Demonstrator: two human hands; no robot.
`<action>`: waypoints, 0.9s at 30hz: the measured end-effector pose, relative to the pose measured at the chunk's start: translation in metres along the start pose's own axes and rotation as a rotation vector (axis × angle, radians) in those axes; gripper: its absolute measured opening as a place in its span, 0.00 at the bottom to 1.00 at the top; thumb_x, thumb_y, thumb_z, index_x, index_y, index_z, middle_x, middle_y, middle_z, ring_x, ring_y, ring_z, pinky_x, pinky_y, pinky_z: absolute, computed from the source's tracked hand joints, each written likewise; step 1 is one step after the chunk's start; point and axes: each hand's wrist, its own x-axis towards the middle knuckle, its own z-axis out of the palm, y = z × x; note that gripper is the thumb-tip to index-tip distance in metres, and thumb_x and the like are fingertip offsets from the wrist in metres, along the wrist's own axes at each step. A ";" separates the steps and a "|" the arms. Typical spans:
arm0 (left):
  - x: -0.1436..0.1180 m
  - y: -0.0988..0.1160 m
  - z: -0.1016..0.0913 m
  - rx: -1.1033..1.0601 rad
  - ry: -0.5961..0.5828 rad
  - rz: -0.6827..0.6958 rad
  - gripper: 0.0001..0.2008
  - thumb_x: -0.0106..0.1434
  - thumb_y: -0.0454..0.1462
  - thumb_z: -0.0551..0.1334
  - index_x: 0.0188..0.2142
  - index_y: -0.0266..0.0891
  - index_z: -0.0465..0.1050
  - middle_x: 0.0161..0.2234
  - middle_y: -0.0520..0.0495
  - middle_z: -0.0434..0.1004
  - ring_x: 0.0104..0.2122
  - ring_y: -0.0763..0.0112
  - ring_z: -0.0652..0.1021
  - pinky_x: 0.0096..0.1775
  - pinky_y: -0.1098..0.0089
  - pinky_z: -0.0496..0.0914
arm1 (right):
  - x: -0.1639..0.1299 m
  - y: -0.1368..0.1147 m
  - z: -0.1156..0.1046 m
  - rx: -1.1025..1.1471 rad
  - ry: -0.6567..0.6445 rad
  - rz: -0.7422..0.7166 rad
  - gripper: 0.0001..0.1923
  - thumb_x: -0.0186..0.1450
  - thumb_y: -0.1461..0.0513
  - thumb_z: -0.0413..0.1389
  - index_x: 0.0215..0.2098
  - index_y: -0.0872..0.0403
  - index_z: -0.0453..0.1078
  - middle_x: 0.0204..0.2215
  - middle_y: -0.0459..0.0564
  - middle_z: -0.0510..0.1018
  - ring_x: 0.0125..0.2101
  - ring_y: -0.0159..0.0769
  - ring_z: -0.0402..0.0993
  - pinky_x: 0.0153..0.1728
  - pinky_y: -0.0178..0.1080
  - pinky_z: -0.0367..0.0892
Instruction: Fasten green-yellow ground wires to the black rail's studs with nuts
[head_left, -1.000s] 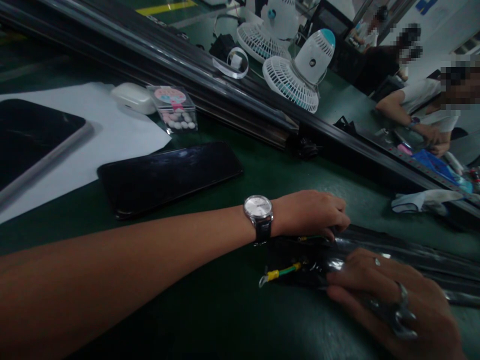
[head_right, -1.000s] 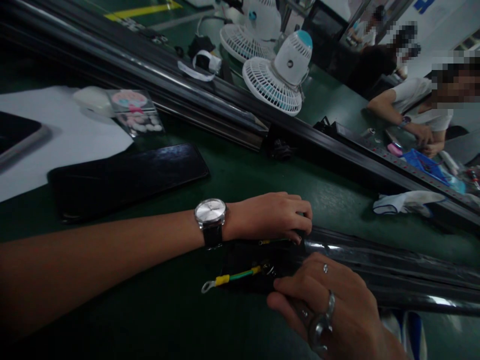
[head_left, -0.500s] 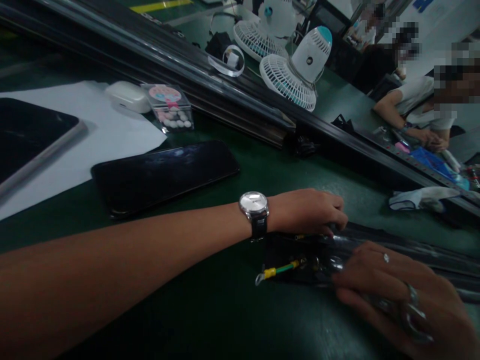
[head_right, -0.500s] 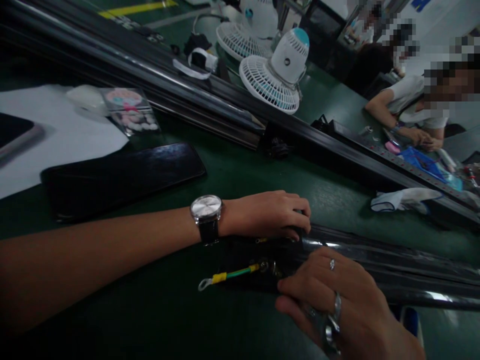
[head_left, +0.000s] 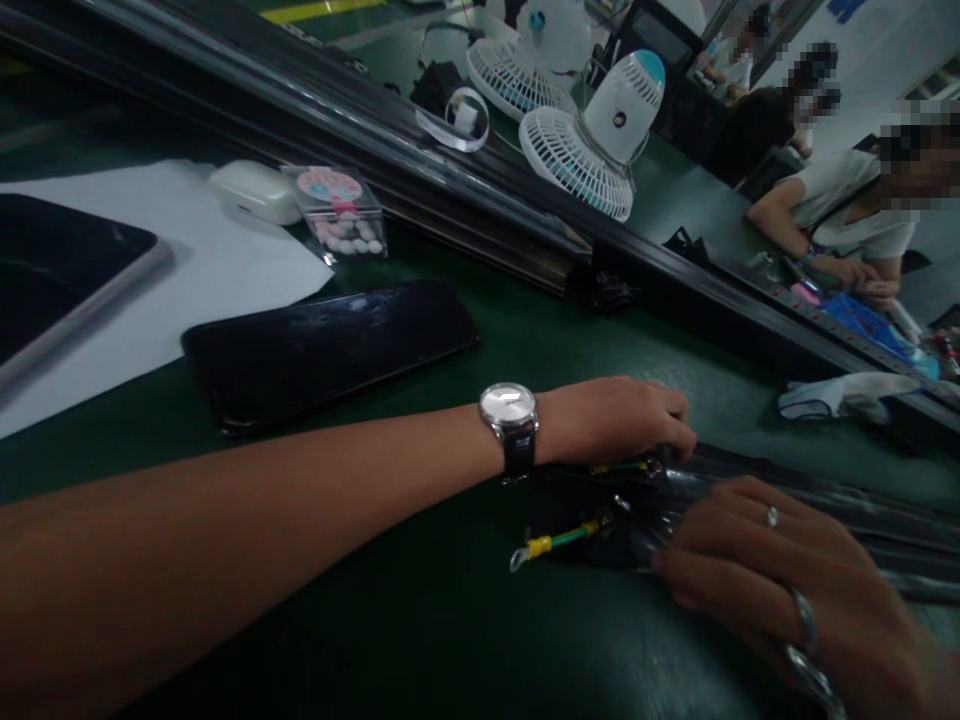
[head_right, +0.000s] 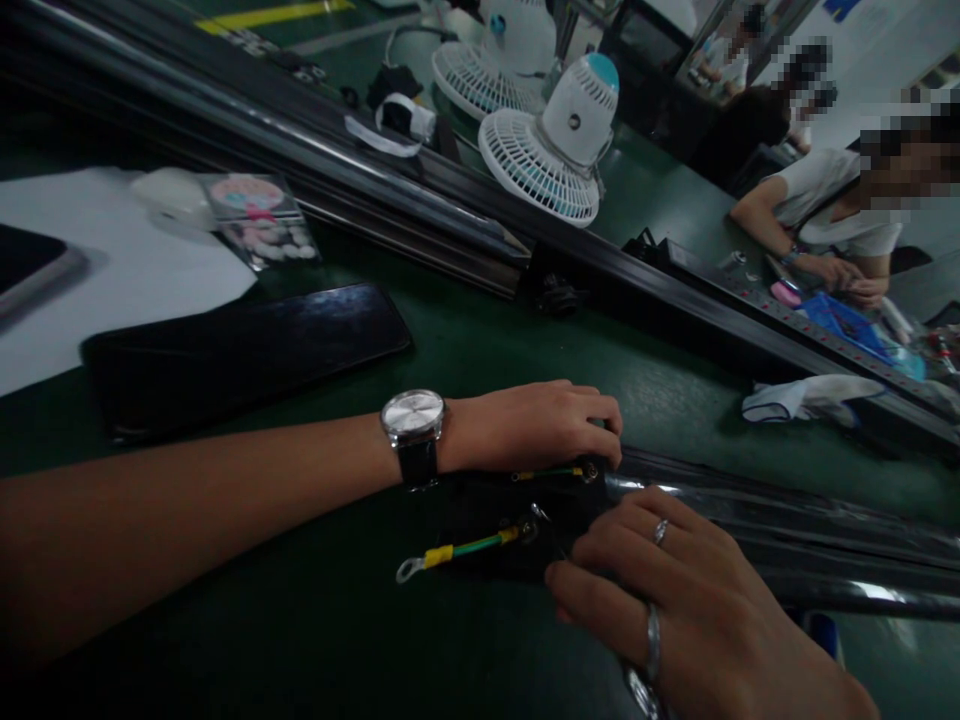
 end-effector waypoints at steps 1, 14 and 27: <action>0.000 0.000 0.000 0.003 -0.004 -0.004 0.13 0.73 0.31 0.57 0.50 0.43 0.77 0.51 0.45 0.75 0.48 0.66 0.77 0.41 0.68 0.69 | -0.001 0.000 -0.003 -0.007 0.006 -0.019 0.12 0.75 0.66 0.50 0.51 0.52 0.74 0.40 0.47 0.84 0.40 0.35 0.81 0.44 0.40 0.73; 0.001 -0.001 -0.001 -0.037 -0.007 -0.017 0.08 0.68 0.35 0.66 0.47 0.41 0.79 0.50 0.44 0.76 0.49 0.65 0.77 0.46 0.68 0.69 | 0.012 -0.009 0.008 -0.031 0.230 0.035 0.08 0.75 0.63 0.54 0.40 0.53 0.74 0.30 0.44 0.85 0.33 0.31 0.83 0.36 0.33 0.75; 0.001 -0.001 0.001 -0.028 0.024 -0.016 0.07 0.67 0.33 0.66 0.45 0.42 0.79 0.50 0.45 0.77 0.48 0.64 0.77 0.43 0.67 0.69 | 0.006 -0.005 0.015 0.007 0.183 0.059 0.08 0.75 0.63 0.52 0.43 0.53 0.74 0.33 0.47 0.84 0.34 0.34 0.82 0.36 0.35 0.76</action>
